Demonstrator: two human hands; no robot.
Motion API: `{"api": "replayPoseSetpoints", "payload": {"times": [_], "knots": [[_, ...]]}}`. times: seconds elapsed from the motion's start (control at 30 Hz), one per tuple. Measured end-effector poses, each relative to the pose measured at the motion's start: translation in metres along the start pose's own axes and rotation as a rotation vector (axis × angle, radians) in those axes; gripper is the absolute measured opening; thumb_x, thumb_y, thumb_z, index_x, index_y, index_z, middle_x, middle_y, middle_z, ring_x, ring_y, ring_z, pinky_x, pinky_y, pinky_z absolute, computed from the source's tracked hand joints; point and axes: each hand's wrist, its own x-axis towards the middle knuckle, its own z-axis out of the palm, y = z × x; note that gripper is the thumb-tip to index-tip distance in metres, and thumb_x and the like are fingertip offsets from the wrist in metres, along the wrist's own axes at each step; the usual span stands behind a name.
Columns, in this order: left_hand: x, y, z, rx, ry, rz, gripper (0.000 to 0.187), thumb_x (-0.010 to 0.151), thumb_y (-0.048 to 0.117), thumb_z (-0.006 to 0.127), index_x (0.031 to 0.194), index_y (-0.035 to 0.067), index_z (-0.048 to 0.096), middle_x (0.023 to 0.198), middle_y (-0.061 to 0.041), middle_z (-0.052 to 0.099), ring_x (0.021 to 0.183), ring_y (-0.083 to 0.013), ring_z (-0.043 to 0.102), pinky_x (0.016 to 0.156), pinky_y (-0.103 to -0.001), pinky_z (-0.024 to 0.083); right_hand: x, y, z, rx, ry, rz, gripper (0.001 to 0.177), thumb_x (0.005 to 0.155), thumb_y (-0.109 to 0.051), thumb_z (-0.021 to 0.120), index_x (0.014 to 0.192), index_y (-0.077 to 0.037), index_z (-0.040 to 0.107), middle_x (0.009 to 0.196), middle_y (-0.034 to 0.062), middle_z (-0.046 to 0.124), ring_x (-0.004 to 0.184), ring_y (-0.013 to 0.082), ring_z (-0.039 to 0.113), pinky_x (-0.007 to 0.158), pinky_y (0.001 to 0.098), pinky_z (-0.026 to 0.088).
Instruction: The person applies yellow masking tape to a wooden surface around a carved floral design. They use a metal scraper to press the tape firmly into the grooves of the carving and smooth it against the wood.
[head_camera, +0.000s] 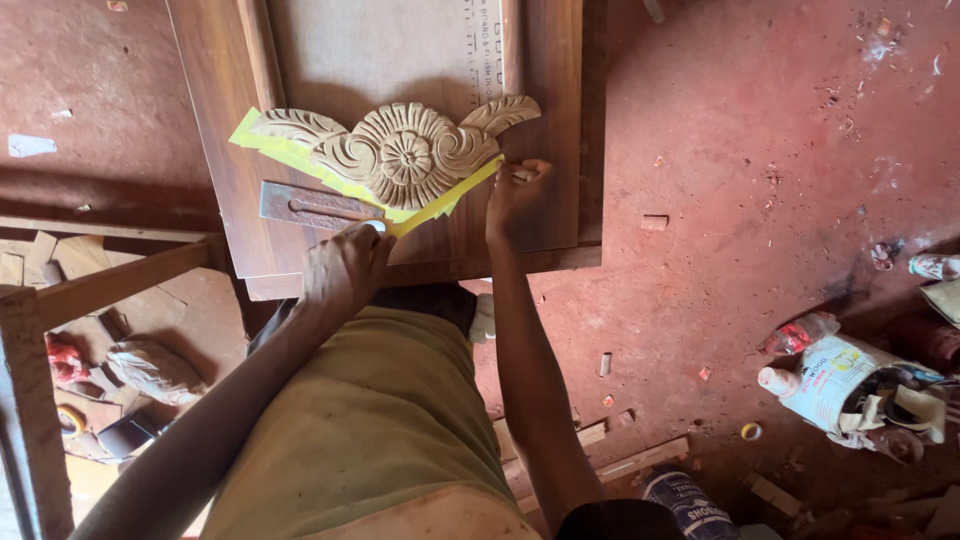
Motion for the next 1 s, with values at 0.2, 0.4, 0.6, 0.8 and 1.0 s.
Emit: {"api": "replayPoseSetpoints", "payload": {"times": [0.2,0.4,0.6,0.8,1.0], "knots": [[0.004,-0.004,-0.003,0.037,-0.108,-0.025,0.031,0.099,0.031,0.064,0.082,0.005,0.068,0.066,-0.021,0.066,0.059,-0.0415,0.066,0.057,-0.053,0.051,0.001,0.016,0.009,-0.048,0.086,-0.136,0.038,0.086,-0.005,0.081,0.110,-0.002,0.052,0.090,0.0113,0.071,0.081,0.0184,0.072,0.073,0.0305,0.058],[0.009,-0.008,-0.007,0.036,-0.105,-0.014,0.031,0.099,0.032,0.064,0.085,0.005,0.069,0.065,-0.022,0.066,0.059,-0.0419,0.066,0.057,-0.053,0.051,0.001,0.015,0.014,-0.075,0.129,-0.147,0.036,0.083,-0.004,0.083,0.103,-0.003,0.053,0.084,0.0100,0.070,0.076,0.0172,0.071,0.072,0.0299,0.057],[0.010,-0.009,-0.009,0.023,-0.102,0.006,0.031,0.099,0.032,0.063,0.087,0.004,0.070,0.067,-0.021,0.067,0.058,-0.0416,0.066,0.055,-0.053,0.051,-0.004,0.001,0.009,-0.160,0.108,-0.134,0.035,0.084,-0.007,0.083,0.102,-0.005,0.053,0.084,0.0090,0.071,0.076,0.0170,0.071,0.071,0.0305,0.056],[0.010,-0.009,-0.008,0.028,-0.124,0.001,0.030,0.100,0.031,0.063,0.091,0.004,0.072,0.063,-0.022,0.065,0.056,-0.0412,0.066,0.054,-0.053,0.051,-0.001,0.000,0.009,-0.183,0.101,-0.126,0.036,0.082,-0.009,0.085,0.100,-0.006,0.054,0.082,0.0079,0.072,0.076,0.0176,0.072,0.070,0.0311,0.056],[0.010,-0.010,-0.007,0.035,-0.128,-0.002,0.031,0.101,0.032,0.062,0.090,0.004,0.071,0.063,-0.021,0.065,0.055,-0.0404,0.066,0.054,-0.052,0.051,0.000,0.001,0.012,-0.264,0.155,-0.147,0.036,0.079,-0.011,0.087,0.096,-0.006,0.055,0.078,0.0078,0.071,0.073,0.0180,0.073,0.069,0.0330,0.056]]}}
